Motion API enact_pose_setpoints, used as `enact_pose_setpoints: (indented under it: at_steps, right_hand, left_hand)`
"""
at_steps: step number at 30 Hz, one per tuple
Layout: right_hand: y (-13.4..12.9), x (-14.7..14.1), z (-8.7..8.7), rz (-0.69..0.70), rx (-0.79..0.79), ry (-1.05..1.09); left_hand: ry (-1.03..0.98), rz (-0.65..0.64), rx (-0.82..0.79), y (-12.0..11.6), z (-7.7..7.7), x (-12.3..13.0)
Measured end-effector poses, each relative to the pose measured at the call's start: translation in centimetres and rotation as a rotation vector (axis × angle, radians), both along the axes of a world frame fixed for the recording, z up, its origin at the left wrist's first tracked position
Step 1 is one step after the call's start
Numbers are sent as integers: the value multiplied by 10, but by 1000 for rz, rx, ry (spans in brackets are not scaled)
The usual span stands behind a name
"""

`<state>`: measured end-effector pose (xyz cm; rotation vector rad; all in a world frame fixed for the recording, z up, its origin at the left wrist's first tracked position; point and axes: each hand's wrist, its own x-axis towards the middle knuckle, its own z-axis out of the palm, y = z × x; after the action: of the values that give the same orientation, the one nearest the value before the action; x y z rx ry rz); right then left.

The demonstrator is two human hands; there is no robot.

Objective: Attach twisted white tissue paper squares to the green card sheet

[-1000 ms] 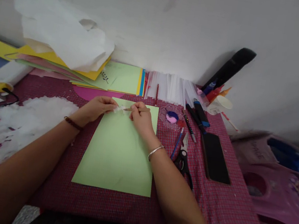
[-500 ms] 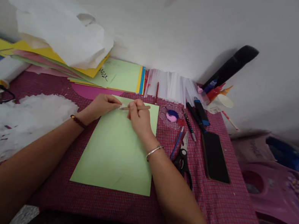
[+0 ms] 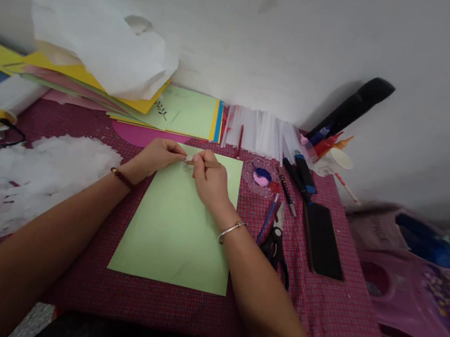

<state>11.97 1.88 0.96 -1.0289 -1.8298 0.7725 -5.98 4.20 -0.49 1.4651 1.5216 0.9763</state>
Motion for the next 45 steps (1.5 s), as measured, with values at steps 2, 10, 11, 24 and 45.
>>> enact_pose_setpoints:
  at_steps: [2, 10, 11, 24, 45]
  right_hand:
    - [1, -1, -2, -3, -5, -54]
    - [5, -2, -6, -17, 5, -197]
    - [5, -3, -6, -19, 8, -215]
    - [1, -6, -6, -12, 117, -425]
    - [12, 9, -4, -114, -235, 369]
  left_hand:
    - [7, 0, 1, 1, -1, 0]
    - [3, -33, 4, -1, 2, 0]
    - [-14, -28, 1, -2, 2, 0]
    - [-180, 138, -66, -2, 3, 0]
    - [-233, 148, -81, -6, 14, 1]
